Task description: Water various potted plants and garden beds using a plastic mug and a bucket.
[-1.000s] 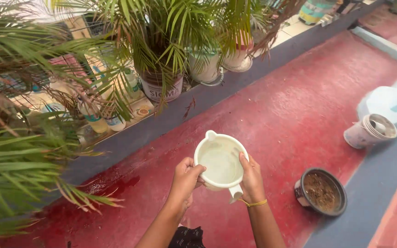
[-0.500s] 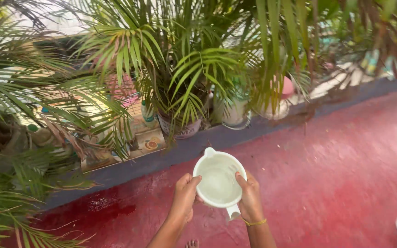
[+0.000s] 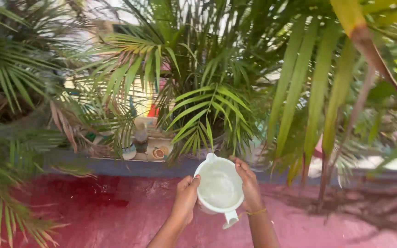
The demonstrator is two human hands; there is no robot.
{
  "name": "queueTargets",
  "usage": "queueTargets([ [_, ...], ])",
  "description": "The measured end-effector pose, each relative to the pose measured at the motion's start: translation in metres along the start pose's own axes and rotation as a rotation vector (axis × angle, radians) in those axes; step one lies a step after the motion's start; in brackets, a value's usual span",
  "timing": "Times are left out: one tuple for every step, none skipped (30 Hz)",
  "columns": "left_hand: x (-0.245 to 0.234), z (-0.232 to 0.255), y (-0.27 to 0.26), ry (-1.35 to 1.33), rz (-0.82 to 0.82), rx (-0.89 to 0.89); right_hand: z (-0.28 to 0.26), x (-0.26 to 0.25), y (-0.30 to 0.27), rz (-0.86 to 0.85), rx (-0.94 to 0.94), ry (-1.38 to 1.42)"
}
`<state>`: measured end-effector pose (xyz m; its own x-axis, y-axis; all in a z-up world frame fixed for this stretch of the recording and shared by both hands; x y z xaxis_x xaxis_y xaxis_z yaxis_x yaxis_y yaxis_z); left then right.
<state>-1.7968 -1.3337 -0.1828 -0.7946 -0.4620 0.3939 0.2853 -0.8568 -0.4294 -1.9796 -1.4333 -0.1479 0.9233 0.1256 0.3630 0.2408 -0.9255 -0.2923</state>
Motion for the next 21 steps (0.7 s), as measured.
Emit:
queueTargets([
  [0.004, 0.008, 0.008, -0.012, 0.024, 0.006, 0.0, -0.001, 0.017, -0.021, 0.014, -0.008],
  [0.009, 0.008, 0.012, 0.005, 0.053, 0.001, -0.001, -0.004, 0.028, -0.095, 0.007, -0.024],
  [0.012, 0.008, 0.017, 0.021, 0.081, -0.005, -0.001, -0.005, 0.039, -0.169, 0.001, -0.037],
  [0.017, 0.009, 0.025, -0.008, 0.108, -0.016, -0.005, -0.004, 0.049, -0.184, 0.029, -0.062],
  [0.024, 0.016, 0.034, 0.01, 0.094, 0.054, -0.007, -0.008, 0.059, -0.131, 0.076, -0.062],
  [0.025, 0.025, 0.041, 0.037, 0.086, 0.125, -0.003, -0.007, 0.068, -0.08, 0.125, -0.057],
  [0.024, 0.016, 0.052, 0.017, 0.119, 0.115, -0.002, -0.006, 0.074, -0.098, 0.155, -0.076],
  [0.026, 0.012, 0.067, 0.019, 0.112, 0.123, -0.007, 0.009, 0.082, -0.227, 0.124, -0.059],
  [0.027, 0.008, 0.081, 0.021, 0.106, 0.132, -0.013, 0.024, 0.088, -0.355, 0.094, -0.038],
  [0.023, -0.001, 0.1, 0.016, 0.124, 0.13, -0.008, 0.026, 0.098, -0.366, 0.108, -0.041],
  [0.021, -0.004, 0.119, 0.061, 0.117, 0.187, -0.002, 0.023, 0.11, -0.322, 0.153, -0.007],
  [0.023, -0.008, 0.138, 0.109, 0.1, 0.24, 0.002, 0.017, 0.121, -0.267, 0.192, 0.027],
  [0.022, -0.004, 0.144, 0.106, 0.109, 0.234, 0.014, 0.012, 0.136, -0.269, 0.202, 0.025],
  [0.024, -0.004, 0.155, 0.06, 0.105, 0.16, 0.019, 0.012, 0.151, -0.344, 0.179, 0.012],
  [0.026, -0.004, 0.164, 0.013, 0.102, 0.086, 0.025, 0.012, 0.165, -0.42, 0.157, 0.0],
  [0.027, -0.004, 0.187, 0.007, 0.105, 0.095, 0.029, 0.007, 0.181, -0.429, 0.154, -0.006],
  [0.022, -0.009, 0.208, 0.042, 0.164, 0.038, 0.035, 0.01, 0.193, -0.549, 0.199, 0.069],
  [0.013, -0.015, 0.227, 0.077, 0.229, -0.022, 0.044, 0.016, 0.201, -0.669, 0.249, 0.146],
  [0.008, -0.027, 0.259, 0.071, 0.237, -0.016, 0.037, 0.024, 0.203, -0.679, 0.253, 0.142],
  [0.008, -0.032, 0.292, 0.142, 0.18, 0.053, 0.03, 0.033, 0.206, -0.686, 0.212, 0.068],
  [0.008, -0.037, 0.325, 0.213, 0.123, 0.121, 0.022, 0.041, 0.209, -0.693, 0.169, -0.006],
])
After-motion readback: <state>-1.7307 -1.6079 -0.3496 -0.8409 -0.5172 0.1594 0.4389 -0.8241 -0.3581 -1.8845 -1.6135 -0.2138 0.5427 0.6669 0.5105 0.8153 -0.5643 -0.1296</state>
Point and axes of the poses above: each hand's wrist, its own y-axis towards the middle knuckle, its own x-axis out of the palm, z = x × y, the point moved 9 cm from there along y, towards the middle knuckle, and after that the axes turned 3 degrees about x, right-handed, at the moved point
